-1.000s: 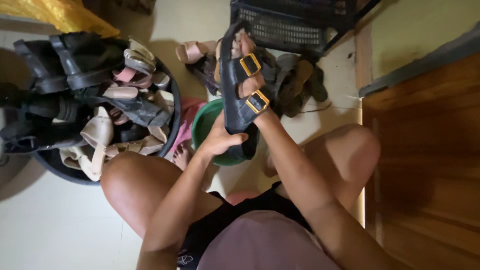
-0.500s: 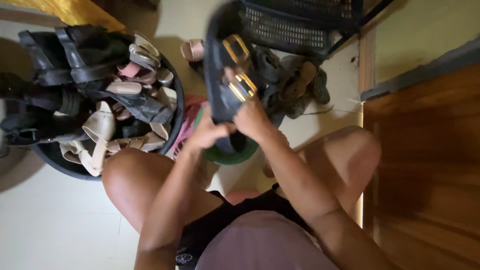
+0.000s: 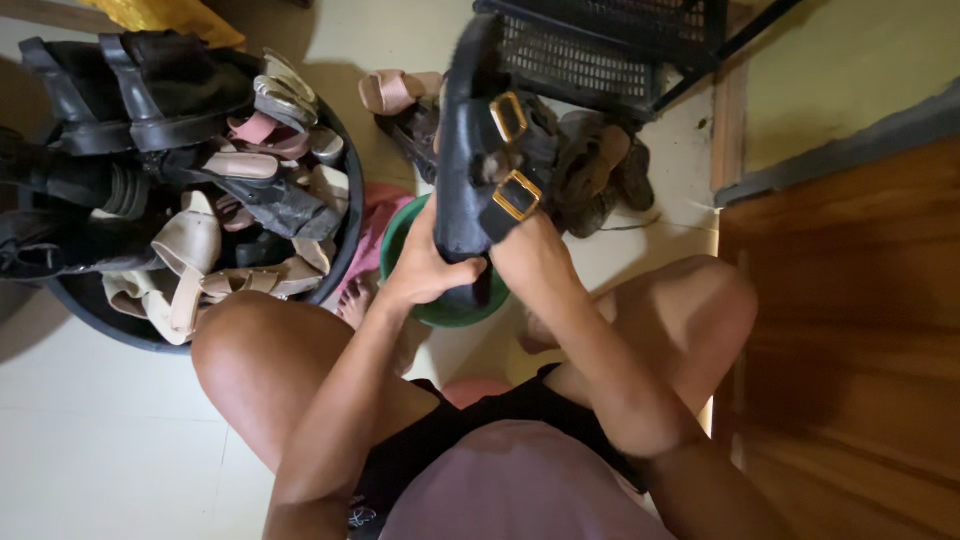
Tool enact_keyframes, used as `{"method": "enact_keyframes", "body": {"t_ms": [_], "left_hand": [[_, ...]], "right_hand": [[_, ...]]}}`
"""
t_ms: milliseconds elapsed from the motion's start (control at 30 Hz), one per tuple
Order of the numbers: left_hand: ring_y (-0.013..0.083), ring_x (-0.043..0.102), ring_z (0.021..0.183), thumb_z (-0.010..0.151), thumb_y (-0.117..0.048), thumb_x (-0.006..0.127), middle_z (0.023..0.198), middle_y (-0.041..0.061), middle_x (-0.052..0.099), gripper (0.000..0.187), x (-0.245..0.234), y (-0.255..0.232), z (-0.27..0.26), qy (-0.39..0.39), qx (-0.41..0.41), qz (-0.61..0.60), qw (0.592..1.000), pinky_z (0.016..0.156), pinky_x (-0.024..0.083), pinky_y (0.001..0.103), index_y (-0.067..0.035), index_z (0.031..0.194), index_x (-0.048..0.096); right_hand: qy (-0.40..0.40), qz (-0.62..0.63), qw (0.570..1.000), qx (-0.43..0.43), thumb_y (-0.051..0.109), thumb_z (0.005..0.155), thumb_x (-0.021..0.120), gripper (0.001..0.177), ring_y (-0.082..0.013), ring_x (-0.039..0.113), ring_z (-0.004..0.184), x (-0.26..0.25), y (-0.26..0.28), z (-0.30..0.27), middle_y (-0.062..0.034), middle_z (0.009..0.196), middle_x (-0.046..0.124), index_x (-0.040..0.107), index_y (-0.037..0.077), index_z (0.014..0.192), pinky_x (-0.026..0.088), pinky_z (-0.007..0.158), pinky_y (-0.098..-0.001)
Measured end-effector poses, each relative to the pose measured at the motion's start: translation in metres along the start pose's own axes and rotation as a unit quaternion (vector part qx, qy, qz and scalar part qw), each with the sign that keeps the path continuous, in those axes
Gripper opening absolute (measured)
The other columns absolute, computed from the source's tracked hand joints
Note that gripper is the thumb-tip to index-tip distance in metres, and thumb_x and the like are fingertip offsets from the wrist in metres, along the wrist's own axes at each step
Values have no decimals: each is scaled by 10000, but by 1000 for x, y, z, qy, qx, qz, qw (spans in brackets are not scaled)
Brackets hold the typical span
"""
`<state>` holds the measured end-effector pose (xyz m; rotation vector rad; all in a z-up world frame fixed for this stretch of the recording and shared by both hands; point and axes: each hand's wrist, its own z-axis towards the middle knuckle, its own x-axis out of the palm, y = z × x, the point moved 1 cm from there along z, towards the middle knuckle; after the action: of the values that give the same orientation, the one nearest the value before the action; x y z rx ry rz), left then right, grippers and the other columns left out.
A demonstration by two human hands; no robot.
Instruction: The person cleans various types of footwear by hand using a damp cloth and a bucket of water. They wipe the exterior and interior surfaces of several sandals and shoes, dipping the cloth into the bucket repeatedly.
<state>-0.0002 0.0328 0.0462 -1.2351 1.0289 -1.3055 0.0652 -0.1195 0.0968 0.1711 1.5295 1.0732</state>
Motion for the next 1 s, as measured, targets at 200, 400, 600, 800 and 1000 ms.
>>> {"method": "enact_keyframes", "body": {"t_ms": [200, 400, 600, 800, 1000], "left_hand": [[177, 603, 1142, 718, -152, 830, 1250, 73, 623, 739, -20, 10, 14, -23, 60, 13, 998, 1055, 495, 310, -2, 1377, 531], [218, 582, 1164, 763, -180, 768, 1298, 115, 611, 757, -15, 14, 13, -21, -34, -149, 988, 1052, 466, 355, 47, 1434, 501], [265, 621, 1117, 790, -234, 711, 1253, 142, 618, 722, -15, 18, 15, -22, -129, -339, 931, 986, 539, 412, 24, 1423, 480], [354, 704, 1042, 866, -296, 684, 1205, 252, 686, 665, -14, 17, 16, 39, -161, -493, 854, 992, 574, 467, 130, 1356, 540], [361, 706, 1068, 886, -335, 658, 1220, 252, 687, 649, -8, 10, 19, 28, -178, -502, 846, 1008, 576, 467, 116, 1341, 550]], "right_hand": [[-127, 61, 985, -100, 139, 908, 759, 247, -285, 786, 764, -4, 29, -44, -93, 962, 744, 654, 39, 1108, 614, 683, -333], [-23, -63, 998, 3, 145, 783, 861, 266, -266, 663, 969, -44, 18, -35, -120, 966, 690, 688, 14, 936, 556, 854, -384], [-2, 550, 831, 86, 101, 965, 693, 415, -289, 581, 1312, -78, -36, -41, -107, 1447, 594, 612, 47, 1369, 489, 1119, -474], [-2, 715, 699, 18, 211, 1059, 588, 422, -278, 491, 1399, -116, -42, -47, -56, 1449, 565, 522, 108, 1463, 410, 1205, -441], [15, 650, 760, 7, 177, 1071, 626, 457, -275, 525, 1388, -117, -3, -38, -138, 1502, 543, 519, 17, 1485, 422, 1204, -440]]}}
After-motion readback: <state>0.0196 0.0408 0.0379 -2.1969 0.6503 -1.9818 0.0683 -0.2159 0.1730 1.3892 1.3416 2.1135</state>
